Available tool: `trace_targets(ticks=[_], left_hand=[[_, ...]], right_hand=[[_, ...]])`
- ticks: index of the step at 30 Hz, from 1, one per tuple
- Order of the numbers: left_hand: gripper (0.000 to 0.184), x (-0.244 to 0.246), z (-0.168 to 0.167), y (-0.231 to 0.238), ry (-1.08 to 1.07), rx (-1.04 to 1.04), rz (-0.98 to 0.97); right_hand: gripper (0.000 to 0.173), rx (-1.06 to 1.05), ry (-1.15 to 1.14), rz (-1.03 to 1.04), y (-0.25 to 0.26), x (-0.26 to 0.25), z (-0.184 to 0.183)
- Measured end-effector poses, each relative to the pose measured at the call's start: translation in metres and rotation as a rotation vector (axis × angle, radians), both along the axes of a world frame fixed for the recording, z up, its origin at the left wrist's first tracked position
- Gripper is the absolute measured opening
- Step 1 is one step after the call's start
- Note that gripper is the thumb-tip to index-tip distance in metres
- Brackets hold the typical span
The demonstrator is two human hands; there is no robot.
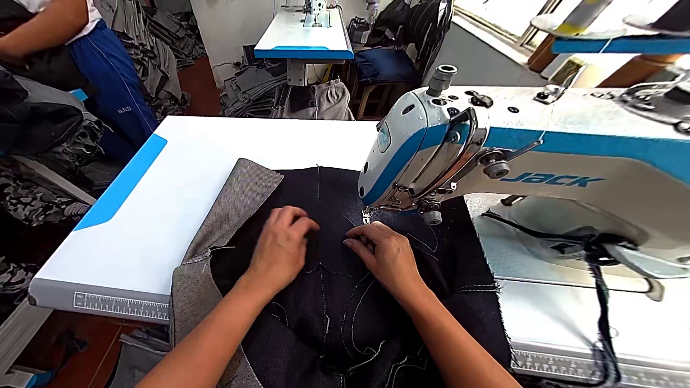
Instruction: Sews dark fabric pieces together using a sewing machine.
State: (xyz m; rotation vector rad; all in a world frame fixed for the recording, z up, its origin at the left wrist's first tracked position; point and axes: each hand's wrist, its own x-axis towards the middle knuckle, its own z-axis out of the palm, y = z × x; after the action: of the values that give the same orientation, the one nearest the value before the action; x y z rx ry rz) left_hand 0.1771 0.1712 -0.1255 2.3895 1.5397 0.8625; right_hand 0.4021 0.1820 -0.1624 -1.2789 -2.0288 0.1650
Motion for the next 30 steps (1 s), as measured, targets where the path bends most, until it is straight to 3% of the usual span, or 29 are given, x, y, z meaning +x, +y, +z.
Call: trace_targets(ticks=[2, 4, 7, 9, 11, 14, 17, 20, 24, 28, 30], left_hand=[[0.028, 0.023, -0.004, 0.000, 0.055, -0.081, -0.070], [0.053, 0.035, -0.017, -0.001, 0.213, -0.151, -0.062], [0.073, 0.037, -0.023, -0.002, 0.351, -0.177, -0.027], [0.076, 0.036, -0.022, -0.005, 0.379, -0.198, -0.018], [0.077, 0.036, -0.023, -0.006, 0.390, -0.174, -0.010], [0.076, 0.036, -0.021, -0.004, 0.399, -0.193, -0.009], [0.076, 0.027, -0.024, 0.014, 0.384, -0.183, -0.084], [0.073, 0.001, -0.023, 0.056, 0.391, -0.147, -0.258], [0.070, -0.018, -0.025, 0.098, 0.448, -0.024, -0.554], [0.072, -0.002, -0.025, 0.057, 0.460, 0.065, -0.762], [0.070, 0.005, -0.029, 0.032, 0.445, 0.077, -0.826]], right_hand=[[0.013, -0.015, -0.003, 0.028, -0.002, 0.003, 0.003], [0.018, -0.062, -0.029, 0.050, -0.010, 0.017, 0.019], [0.018, -0.022, -0.128, -0.014, -0.032, 0.057, 0.048], [0.023, 0.062, -0.189, 0.011, -0.040, 0.079, 0.051], [0.027, 0.116, -0.212, 0.172, -0.035, 0.088, 0.046], [0.037, 0.103, -0.304, 0.472, -0.011, 0.083, 0.025], [0.050, 0.082, -0.403, 0.584, 0.010, 0.071, 0.005], [0.054, 0.052, -0.396, 0.464, 0.009, 0.041, -0.001], [0.060, -0.016, -0.364, 0.136, -0.041, -0.010, -0.009], [0.076, 0.079, -0.441, -0.036, -0.122, -0.020, -0.014], [0.072, 0.075, -0.425, -0.023, -0.145, -0.009, -0.010]])
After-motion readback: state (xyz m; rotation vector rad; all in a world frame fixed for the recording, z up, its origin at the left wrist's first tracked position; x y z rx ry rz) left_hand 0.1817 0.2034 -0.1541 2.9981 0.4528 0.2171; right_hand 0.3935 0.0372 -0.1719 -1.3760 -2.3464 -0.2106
